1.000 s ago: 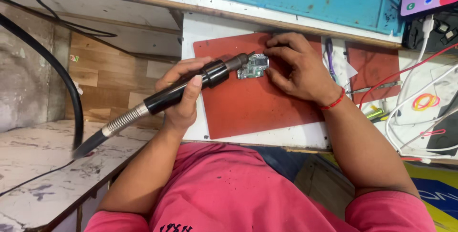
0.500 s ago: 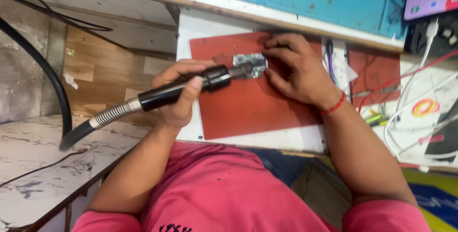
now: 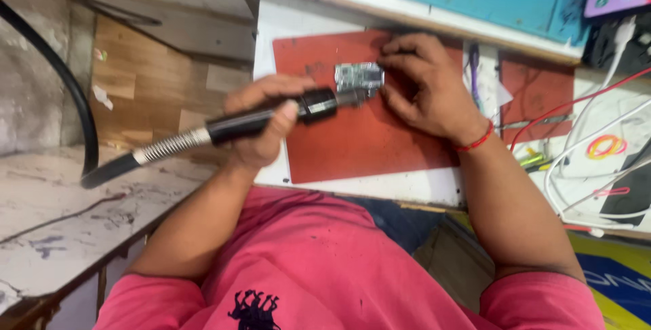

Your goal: The person uses a hot air gun to apply heat to a small circuit board placed on a red mat. They repeatedly direct the hot air at different areas of the board while holding it steady with the other hand. The person occasionally pauses to reposition the board or adjust the tool.

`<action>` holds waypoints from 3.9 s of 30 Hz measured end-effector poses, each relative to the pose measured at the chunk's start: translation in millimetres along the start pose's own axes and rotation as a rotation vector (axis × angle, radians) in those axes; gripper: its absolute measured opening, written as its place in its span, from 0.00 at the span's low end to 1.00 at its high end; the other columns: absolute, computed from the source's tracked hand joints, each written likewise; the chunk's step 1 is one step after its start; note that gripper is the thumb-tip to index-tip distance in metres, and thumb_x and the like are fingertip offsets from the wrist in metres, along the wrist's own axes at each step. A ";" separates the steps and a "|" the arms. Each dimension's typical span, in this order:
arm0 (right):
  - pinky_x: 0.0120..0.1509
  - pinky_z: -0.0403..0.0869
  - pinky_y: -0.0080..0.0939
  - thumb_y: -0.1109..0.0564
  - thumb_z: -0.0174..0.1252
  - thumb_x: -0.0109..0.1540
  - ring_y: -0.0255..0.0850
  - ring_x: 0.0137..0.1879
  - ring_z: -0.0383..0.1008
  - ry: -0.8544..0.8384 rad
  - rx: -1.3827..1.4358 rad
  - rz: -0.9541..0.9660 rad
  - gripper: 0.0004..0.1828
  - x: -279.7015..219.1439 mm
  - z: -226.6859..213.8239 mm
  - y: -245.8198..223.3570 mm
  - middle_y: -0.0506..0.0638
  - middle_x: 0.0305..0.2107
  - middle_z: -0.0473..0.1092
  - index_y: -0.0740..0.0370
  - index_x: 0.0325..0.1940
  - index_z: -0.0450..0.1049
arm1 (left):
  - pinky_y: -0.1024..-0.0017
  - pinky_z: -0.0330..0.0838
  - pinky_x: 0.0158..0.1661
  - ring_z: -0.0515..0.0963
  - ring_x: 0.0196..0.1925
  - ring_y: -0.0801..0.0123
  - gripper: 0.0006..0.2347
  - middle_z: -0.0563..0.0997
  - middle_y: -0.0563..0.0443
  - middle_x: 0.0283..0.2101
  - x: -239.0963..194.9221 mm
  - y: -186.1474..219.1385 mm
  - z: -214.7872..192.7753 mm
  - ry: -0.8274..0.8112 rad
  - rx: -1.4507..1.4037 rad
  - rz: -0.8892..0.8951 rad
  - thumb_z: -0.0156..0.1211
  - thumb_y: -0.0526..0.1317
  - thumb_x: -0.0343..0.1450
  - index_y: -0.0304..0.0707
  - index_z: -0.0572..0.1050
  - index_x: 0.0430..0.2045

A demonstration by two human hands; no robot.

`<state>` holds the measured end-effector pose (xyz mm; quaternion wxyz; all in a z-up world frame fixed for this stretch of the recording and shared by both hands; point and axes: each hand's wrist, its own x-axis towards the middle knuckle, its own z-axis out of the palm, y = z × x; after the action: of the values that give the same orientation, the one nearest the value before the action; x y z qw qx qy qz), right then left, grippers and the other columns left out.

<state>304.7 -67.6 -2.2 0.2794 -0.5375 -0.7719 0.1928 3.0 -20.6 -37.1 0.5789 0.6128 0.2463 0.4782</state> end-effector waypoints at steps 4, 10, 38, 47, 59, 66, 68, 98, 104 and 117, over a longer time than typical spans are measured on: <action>0.67 0.71 0.49 0.61 0.66 0.58 0.55 0.63 0.70 0.018 0.020 0.015 0.19 4.0 -0.7 -6.6 0.59 0.55 0.69 0.68 0.53 0.76 | 0.66 0.77 0.57 0.83 0.51 0.61 0.09 0.83 0.37 0.47 1.3 2.4 1.7 0.092 -0.050 -0.053 0.57 0.36 0.75 0.26 0.77 0.42; 0.66 0.72 0.47 0.61 0.65 0.58 0.54 0.62 0.70 0.009 0.024 0.044 0.19 6.6 -2.2 -14.3 0.58 0.54 0.69 0.67 0.52 0.76 | 0.65 0.77 0.58 0.83 0.51 0.61 0.09 0.83 0.36 0.47 7.3 6.7 5.3 0.105 -0.078 -0.028 0.57 0.37 0.75 0.27 0.77 0.40; 0.68 0.72 0.48 0.62 0.67 0.60 0.54 0.63 0.70 0.008 -0.009 -0.029 0.19 1.5 -0.7 -4.4 0.58 0.56 0.69 0.67 0.54 0.76 | 0.68 0.78 0.55 0.83 0.49 0.61 0.10 0.82 0.35 0.47 3.9 1.9 1.9 0.102 -0.007 0.035 0.59 0.38 0.77 0.26 0.76 0.43; 0.67 0.73 0.48 0.63 0.68 0.60 0.53 0.62 0.71 0.010 0.004 -0.009 0.18 3.5 -2.3 -7.1 0.57 0.55 0.70 0.67 0.54 0.76 | 0.68 0.78 0.54 0.83 0.49 0.62 0.09 0.82 0.36 0.48 7.0 4.0 2.9 0.080 -0.026 0.012 0.59 0.36 0.76 0.26 0.76 0.43; 0.67 0.73 0.46 0.63 0.67 0.60 0.52 0.63 0.71 -0.001 0.009 -0.007 0.18 3.8 -3.9 -7.3 0.56 0.56 0.70 0.68 0.54 0.76 | 0.71 0.79 0.50 0.84 0.45 0.63 0.10 0.82 0.37 0.44 7.7 6.6 3.5 0.045 -0.086 0.009 0.59 0.38 0.74 0.26 0.77 0.39; 0.67 0.73 0.47 0.62 0.68 0.61 0.52 0.63 0.71 0.001 -0.013 -0.012 0.18 3.1 -3.7 -6.2 0.56 0.56 0.69 0.67 0.54 0.77 | 0.73 0.78 0.47 0.83 0.41 0.66 0.09 0.83 0.37 0.43 8.1 4.9 2.2 0.042 -0.001 0.013 0.59 0.37 0.75 0.25 0.77 0.38; 0.67 0.73 0.47 0.62 0.67 0.61 0.52 0.63 0.71 -0.002 -0.005 -0.004 0.18 3.4 -3.5 -6.2 0.56 0.56 0.69 0.67 0.54 0.77 | 0.74 0.77 0.46 0.83 0.40 0.66 0.09 0.83 0.37 0.42 9.6 5.1 2.2 0.034 0.046 0.041 0.59 0.37 0.74 0.26 0.77 0.37; 0.68 0.72 0.47 0.62 0.67 0.61 0.52 0.64 0.70 -0.003 -0.013 -0.009 0.18 2.0 -3.0 -5.3 0.56 0.56 0.69 0.67 0.55 0.77 | 0.71 0.79 0.49 0.84 0.44 0.64 0.07 0.82 0.37 0.44 10.1 3.1 3.7 0.029 0.006 0.053 0.60 0.36 0.74 0.26 0.77 0.38; 0.68 0.73 0.46 0.63 0.67 0.61 0.52 0.64 0.70 -0.003 -0.007 -0.002 0.18 1.9 -3.5 -5.3 0.56 0.57 0.69 0.67 0.55 0.76 | 0.72 0.79 0.48 0.84 0.43 0.65 0.07 0.83 0.37 0.43 10.0 2.3 2.6 0.009 0.012 0.061 0.60 0.36 0.74 0.27 0.77 0.38; 0.67 0.73 0.46 0.63 0.67 0.61 0.52 0.64 0.71 -0.007 -0.007 0.004 0.17 2.3 -4.9 -7.8 0.56 0.56 0.70 0.66 0.54 0.77 | 0.69 0.78 0.55 0.83 0.49 0.64 0.10 0.82 0.36 0.49 12.7 4.3 6.1 0.122 -0.110 -0.030 0.60 0.37 0.76 0.25 0.75 0.44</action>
<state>301.5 -68.2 6.8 0.2744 -0.5392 -0.7726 0.1924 12.6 -13.5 -28.4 0.6029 0.5459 0.2637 0.5186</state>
